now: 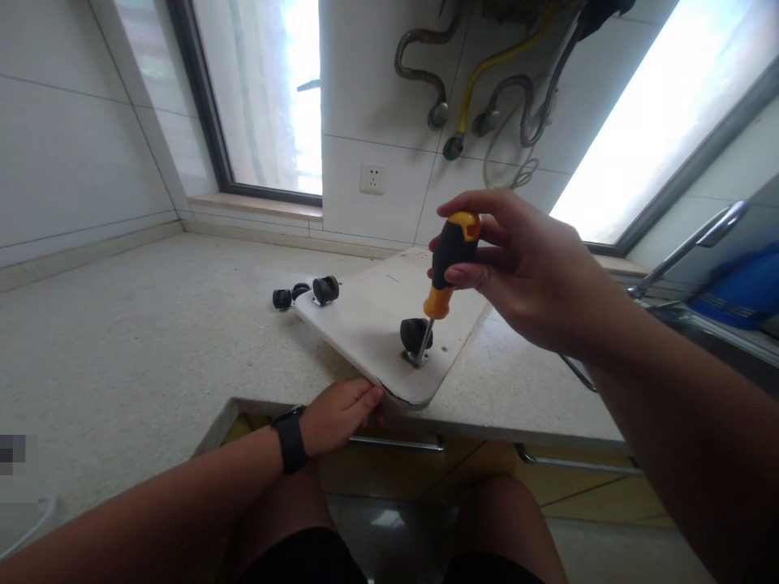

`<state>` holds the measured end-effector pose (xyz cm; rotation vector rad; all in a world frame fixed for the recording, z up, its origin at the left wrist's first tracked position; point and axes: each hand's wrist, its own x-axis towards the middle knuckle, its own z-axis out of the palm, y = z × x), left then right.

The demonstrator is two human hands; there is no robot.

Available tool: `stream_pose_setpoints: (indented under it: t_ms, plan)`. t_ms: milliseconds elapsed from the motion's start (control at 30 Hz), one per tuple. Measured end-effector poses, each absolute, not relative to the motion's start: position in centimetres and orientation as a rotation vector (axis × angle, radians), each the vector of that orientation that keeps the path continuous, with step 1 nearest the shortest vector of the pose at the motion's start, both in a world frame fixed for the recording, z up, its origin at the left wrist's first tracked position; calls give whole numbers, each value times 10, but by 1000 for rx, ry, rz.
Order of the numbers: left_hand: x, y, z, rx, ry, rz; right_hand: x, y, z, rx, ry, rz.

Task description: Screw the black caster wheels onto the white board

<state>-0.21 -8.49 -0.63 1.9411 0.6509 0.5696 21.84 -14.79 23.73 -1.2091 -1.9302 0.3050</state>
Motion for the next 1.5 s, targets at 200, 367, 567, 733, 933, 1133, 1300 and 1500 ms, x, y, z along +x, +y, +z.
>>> stream_pose_setpoints:
  t_ms: [200, 367, 567, 733, 933, 1133, 1300, 1500]
  plan:
    - [-3, -86, -4, 1947, 655, 579, 210, -161, 233, -1358, -1797, 66]
    - [-3, -87, -7, 1949, 656, 580, 219, -155, 228, -1342, -1906, 86]
    - [-2, -85, -9, 1946, 649, 584, 225, -156, 229, -1128, -2012, 190]
    - [-2, -85, -8, 1945, 637, 582, 220, -162, 227, -1010, -1977, 160]
    - [-3, -84, -8, 1954, 638, 579, 216, -152, 211, -1103, -2029, 77]
    - [-3, -85, -9, 1942, 632, 587, 215, -146, 214, -1109, -2006, 47]
    - [-3, -86, -5, 1933, 646, 579, 219, -146, 220, -1065, -1964, 111]
    - [0, -89, -7, 1862, 674, 594, 221, -141, 217, -1107, -2026, 80]
